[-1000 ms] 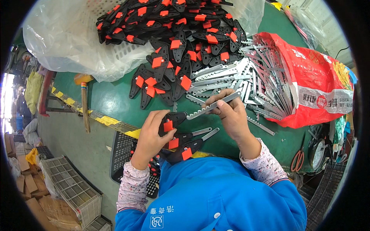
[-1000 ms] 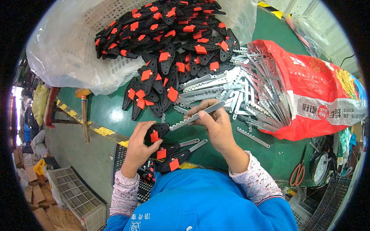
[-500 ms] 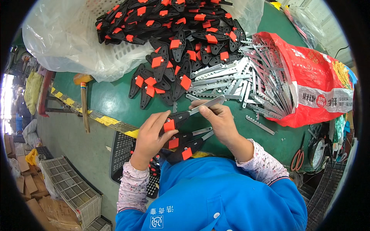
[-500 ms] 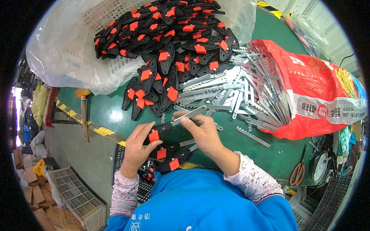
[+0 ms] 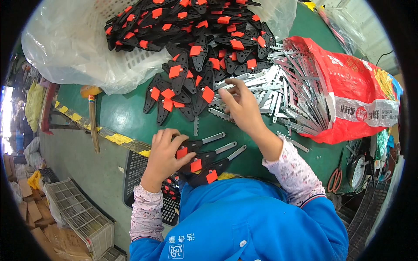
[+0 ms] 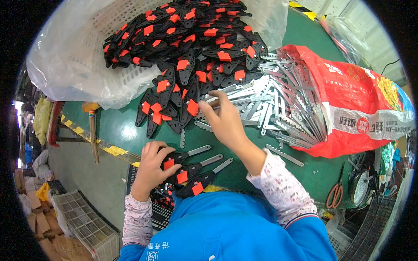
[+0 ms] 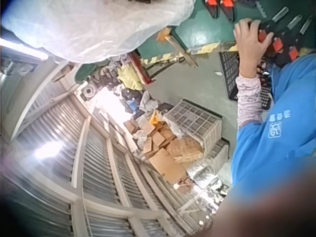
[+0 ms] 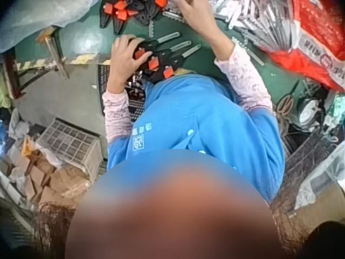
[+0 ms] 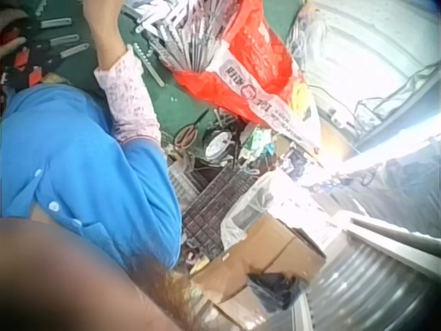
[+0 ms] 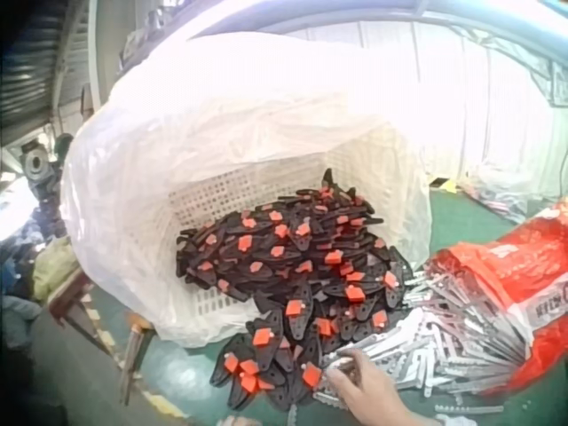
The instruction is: The person repeatedly picks up black plastic clips with red inserts and metal serrated strips from a green workbench. They insert the metal strips into the clips by hand and place the assembled units into a white basket. The process continues throughout the clip with no other tools used.
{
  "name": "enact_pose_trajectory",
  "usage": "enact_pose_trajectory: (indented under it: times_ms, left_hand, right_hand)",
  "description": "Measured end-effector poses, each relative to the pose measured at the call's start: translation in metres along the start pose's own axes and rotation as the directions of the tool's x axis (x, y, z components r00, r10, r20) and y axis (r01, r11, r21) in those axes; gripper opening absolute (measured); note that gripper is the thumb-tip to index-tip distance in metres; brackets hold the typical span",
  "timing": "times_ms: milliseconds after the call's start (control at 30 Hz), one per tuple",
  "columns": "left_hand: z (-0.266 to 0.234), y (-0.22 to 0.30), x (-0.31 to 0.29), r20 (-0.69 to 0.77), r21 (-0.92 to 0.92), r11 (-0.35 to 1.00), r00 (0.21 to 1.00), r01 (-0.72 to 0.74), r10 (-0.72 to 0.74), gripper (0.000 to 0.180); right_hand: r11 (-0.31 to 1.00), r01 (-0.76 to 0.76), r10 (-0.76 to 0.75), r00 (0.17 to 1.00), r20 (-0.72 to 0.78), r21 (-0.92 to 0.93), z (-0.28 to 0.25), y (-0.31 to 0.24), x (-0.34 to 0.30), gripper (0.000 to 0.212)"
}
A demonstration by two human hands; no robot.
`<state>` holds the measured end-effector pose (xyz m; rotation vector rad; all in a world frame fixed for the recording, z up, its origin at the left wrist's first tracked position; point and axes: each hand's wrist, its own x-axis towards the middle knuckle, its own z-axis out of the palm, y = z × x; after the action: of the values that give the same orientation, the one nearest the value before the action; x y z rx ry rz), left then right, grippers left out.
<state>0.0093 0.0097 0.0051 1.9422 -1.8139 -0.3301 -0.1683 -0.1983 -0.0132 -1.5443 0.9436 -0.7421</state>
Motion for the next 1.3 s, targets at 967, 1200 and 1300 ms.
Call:
enact_pose_trajectory:
  times_ms: [967,1200,1300]
  left_hand:
    - [-0.007,0.003,-0.004,-0.133,-0.065,0.99,0.982,0.124,-0.132,0.065]
    - [-0.012,0.002,-0.004,-0.108,0.067,0.997,0.993,0.047,-0.039,0.069]
    - [-0.009,0.003,-0.005,-0.091,0.066,0.998,0.996,0.004,0.002,0.068]
  right_hand:
    - [0.764,0.536,-0.421,0.836,0.354,-0.359,-0.008,0.0,-0.033,0.012]
    - [0.745,0.545,-0.322,0.799,0.507,-0.386,-0.005,-0.012,-0.04,0.015]
    - [0.665,0.62,-0.301,0.733,0.61,-0.416,-0.004,-0.014,-0.042,0.02]
